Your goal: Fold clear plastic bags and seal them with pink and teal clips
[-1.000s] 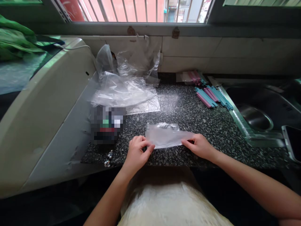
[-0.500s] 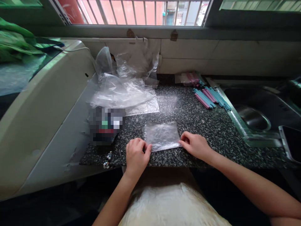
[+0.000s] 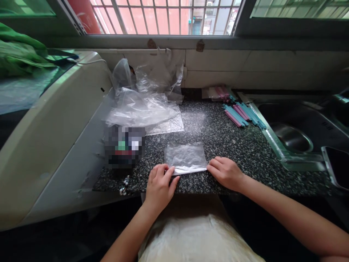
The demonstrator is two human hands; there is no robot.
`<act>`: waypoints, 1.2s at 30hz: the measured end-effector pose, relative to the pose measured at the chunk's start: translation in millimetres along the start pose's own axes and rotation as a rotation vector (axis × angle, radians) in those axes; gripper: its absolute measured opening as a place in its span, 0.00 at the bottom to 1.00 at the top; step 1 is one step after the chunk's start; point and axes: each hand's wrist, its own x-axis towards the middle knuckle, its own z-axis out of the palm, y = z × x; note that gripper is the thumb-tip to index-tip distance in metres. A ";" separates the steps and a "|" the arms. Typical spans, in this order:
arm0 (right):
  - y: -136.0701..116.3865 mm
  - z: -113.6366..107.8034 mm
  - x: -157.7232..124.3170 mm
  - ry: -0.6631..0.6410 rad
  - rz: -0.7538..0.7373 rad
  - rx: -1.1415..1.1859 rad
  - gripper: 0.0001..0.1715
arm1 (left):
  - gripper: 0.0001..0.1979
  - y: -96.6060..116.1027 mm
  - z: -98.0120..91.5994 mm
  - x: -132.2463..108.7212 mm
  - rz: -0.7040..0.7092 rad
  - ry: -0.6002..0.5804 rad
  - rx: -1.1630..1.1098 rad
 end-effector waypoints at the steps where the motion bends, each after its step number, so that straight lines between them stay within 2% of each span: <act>1: -3.2 -1.0 1.3 0.005 0.020 -0.011 0.16 | 0.13 2.7 -0.7 1.4 0.010 0.020 0.003; 5: -22.2 -12.1 3.6 0.034 0.074 -0.049 0.15 | 0.14 27.0 2.4 11.9 0.128 0.070 0.004; 9: -41.7 -26.2 -4.1 0.054 0.081 -0.046 0.13 | 0.08 47.6 13.9 19.5 0.245 0.065 -0.005; 12: -43.4 -31.4 -14.0 0.115 0.062 0.007 0.07 | 0.10 45.0 16.7 19.8 0.364 0.086 -0.146; 15: -32.3 -29.1 -22.3 0.149 0.052 0.007 0.12 | 0.10 30.5 10.4 17.1 0.463 0.119 -0.373; 17: -23.9 -25.2 -25.5 0.164 0.017 -0.001 0.11 | 0.09 19.4 4.6 13.7 0.491 0.094 -0.471; 20: -19.0 -21.1 -26.4 0.177 -0.079 0.013 0.11 | 0.08 6.2 -0.6 5.0 0.454 0.068 -0.445; 24: -24.5 -21.7 -24.3 0.163 -0.150 0.063 0.12 | 0.11 -0.2 -1.5 -9.3 0.262 0.097 -0.240; 27: -24.8 -20.8 -19.7 0.115 -0.162 0.123 0.12 | 0.10 0.0 -2.2 -14.4 0.152 0.062 -0.201; 32: -12.3 -9.7 -0.1 0.056 -0.082 0.161 0.14 | 0.10 -2.8 -5.9 -12.0 0.117 0.027 -0.337; 36: -7.0 1.6 12.4 0.053 -0.106 0.237 0.14 | 0.10 -5.3 -8.3 -12.0 0.121 0.011 -0.378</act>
